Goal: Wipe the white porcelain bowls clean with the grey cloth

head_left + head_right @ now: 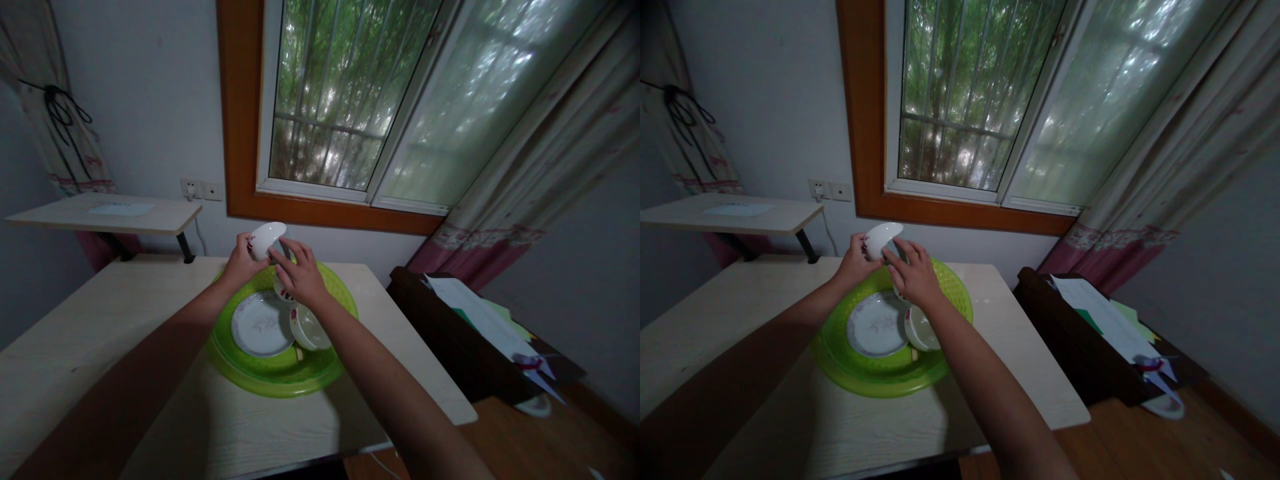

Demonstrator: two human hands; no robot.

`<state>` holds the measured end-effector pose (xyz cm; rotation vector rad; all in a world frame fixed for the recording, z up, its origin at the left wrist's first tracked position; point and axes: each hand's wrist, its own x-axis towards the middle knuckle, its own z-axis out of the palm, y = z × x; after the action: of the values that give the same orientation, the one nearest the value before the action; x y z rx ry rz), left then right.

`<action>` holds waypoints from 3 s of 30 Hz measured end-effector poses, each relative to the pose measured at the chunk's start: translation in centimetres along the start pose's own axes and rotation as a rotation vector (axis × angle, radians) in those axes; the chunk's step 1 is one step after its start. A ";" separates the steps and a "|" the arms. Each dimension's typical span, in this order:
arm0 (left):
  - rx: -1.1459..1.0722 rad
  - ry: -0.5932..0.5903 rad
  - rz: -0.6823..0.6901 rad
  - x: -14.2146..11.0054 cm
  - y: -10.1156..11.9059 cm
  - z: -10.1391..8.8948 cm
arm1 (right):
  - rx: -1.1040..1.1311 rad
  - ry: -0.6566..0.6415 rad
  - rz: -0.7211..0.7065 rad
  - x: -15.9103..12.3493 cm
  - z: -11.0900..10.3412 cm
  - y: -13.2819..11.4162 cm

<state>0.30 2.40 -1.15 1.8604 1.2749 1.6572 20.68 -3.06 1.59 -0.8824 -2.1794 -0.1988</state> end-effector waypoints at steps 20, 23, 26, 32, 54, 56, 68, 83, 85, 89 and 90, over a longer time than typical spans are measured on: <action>-0.013 0.028 -0.025 -0.1 0.7 -0.1 | 0.225 0.025 0.074 -0.2 0.5 0.9; 0.006 -0.014 0.029 -0.2 0.2 0.1 | 0.191 0.002 0.010 -0.1 0.2 0.5; 0.023 -0.078 0.074 -0.3 -0.2 0.2 | 0.151 -0.022 -0.072 0.0 -0.1 0.0; 0.066 -0.175 0.131 -0.7 0.6 0.1 | 0.021 -0.044 -0.207 0.2 -0.3 -0.7; 0.216 -0.202 0.212 -1.0 0.5 0.2 | 0.138 0.118 0.071 -0.1 0.7 1.5; 0.213 -0.221 0.213 -1.0 0.6 0.2 | 0.073 0.077 0.000 0.0 0.4 0.8; 0.186 -0.215 0.226 -1.0 0.9 0.2 | -0.016 0.021 -0.104 0.3 0.3 -0.3; 0.146 -0.098 0.155 -0.9 0.9 0.0 | 0.434 0.133 0.378 -0.5 2.6 3.5; 0.139 -0.116 0.155 -0.9 1.0 0.0 | 0.423 0.133 0.382 -0.6 2.8 3.7; 0.152 -0.148 0.154 -0.9 1.2 -0.1 | 0.386 0.163 0.332 -0.7 2.6 3.6; 0.160 -0.156 0.156 -1.0 1.2 0.0 | 0.367 0.165 0.307 -0.7 2.4 3.4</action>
<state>0.80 0.97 -0.83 2.1877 1.2579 1.4862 21.80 0.09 -1.00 -0.9348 -1.8209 0.2632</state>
